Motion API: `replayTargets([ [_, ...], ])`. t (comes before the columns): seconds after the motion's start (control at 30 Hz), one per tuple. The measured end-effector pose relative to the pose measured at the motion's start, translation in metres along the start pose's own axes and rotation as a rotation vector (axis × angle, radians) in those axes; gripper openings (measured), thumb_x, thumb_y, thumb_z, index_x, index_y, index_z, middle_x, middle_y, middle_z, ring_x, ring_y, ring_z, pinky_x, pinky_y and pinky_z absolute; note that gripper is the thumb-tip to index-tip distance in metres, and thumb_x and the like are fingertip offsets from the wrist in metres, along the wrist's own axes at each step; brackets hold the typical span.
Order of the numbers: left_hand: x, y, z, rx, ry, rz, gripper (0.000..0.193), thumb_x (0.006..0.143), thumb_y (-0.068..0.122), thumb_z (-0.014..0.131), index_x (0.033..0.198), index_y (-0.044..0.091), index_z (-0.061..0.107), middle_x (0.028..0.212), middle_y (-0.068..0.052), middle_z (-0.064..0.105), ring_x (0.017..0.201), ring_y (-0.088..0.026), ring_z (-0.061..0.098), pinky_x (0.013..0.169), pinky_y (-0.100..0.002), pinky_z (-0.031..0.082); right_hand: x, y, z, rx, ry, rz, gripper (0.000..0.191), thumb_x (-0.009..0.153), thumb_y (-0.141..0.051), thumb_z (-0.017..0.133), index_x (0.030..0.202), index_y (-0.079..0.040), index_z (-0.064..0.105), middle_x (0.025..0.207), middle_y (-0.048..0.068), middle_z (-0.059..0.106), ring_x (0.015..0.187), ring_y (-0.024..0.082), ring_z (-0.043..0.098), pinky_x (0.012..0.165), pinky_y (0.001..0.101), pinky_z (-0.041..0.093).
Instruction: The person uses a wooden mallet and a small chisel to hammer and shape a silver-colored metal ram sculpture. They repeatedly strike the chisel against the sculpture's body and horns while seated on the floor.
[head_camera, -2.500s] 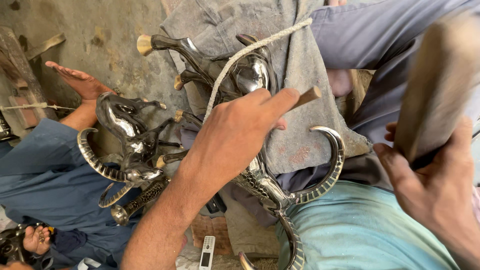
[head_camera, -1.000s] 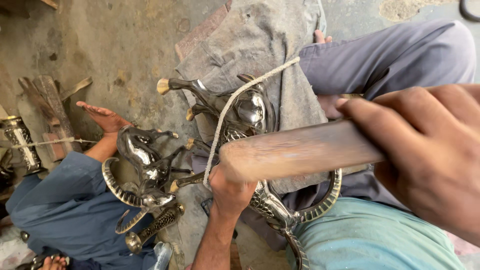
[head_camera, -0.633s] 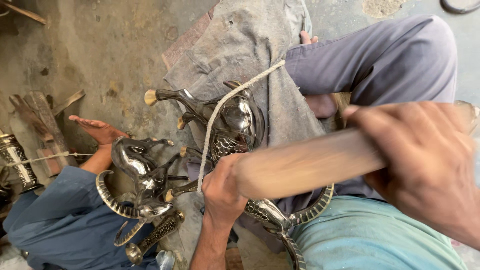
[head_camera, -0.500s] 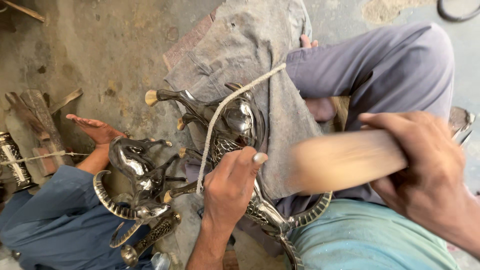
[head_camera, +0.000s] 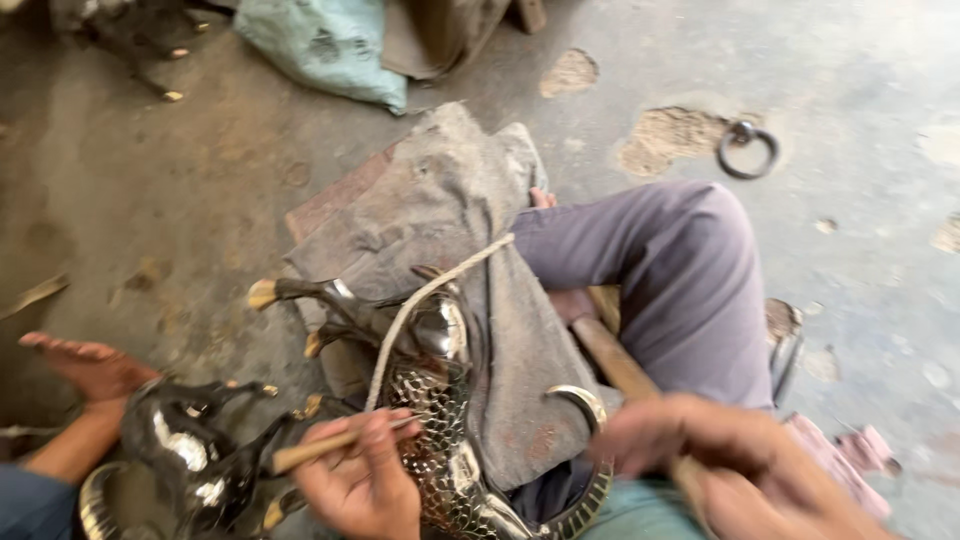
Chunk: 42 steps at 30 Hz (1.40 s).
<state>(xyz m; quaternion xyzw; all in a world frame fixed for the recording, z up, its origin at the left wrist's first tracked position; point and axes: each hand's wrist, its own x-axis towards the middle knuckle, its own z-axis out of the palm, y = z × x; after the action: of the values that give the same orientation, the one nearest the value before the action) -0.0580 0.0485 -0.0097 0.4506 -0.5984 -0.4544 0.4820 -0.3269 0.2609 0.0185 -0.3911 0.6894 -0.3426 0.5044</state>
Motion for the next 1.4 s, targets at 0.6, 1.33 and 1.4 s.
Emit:
replayTargets([
  [0.6,0.008,-0.013,-0.011,-0.144,-0.035,0.040,0.029,0.101,0.003,0.062,0.123,-0.003,0.043,0.094,-0.018,0.070,0.080,-0.021,0.074,0.068,-0.032,0.067,-0.002,0.049,0.012,0.057,0.346,0.340,0.055,0.093,-0.040,0.070,0.134,-0.008,0.053,0.106,0.019,0.069,0.091,0.034,0.069,0.081,0.0452,0.057],
  [1.33,0.075,0.068,0.036,0.556,-0.954,0.461,0.044,0.093,0.032,0.075,0.131,0.016,0.059,0.081,-0.007,0.064,0.066,-0.022,0.067,0.058,-0.036,0.056,-0.006,0.052,0.019,0.053,0.515,0.093,0.111,0.069,-0.004,0.083,0.166,-0.004,0.029,0.124,0.023,0.062,0.116,0.026,0.064,0.093,0.0393,0.051],
  [1.4,0.075,0.074,0.043,0.620,-1.036,0.428,0.045,0.092,0.032,0.075,0.132,0.018,0.059,0.078,-0.008,0.061,0.061,-0.023,0.067,0.054,-0.037,0.057,-0.003,0.057,0.011,0.170,0.333,0.314,0.093,0.074,-0.010,0.084,0.158,-0.004,0.045,0.117,0.024,0.068,0.103,0.030,0.071,0.087,0.0443,0.056],
])
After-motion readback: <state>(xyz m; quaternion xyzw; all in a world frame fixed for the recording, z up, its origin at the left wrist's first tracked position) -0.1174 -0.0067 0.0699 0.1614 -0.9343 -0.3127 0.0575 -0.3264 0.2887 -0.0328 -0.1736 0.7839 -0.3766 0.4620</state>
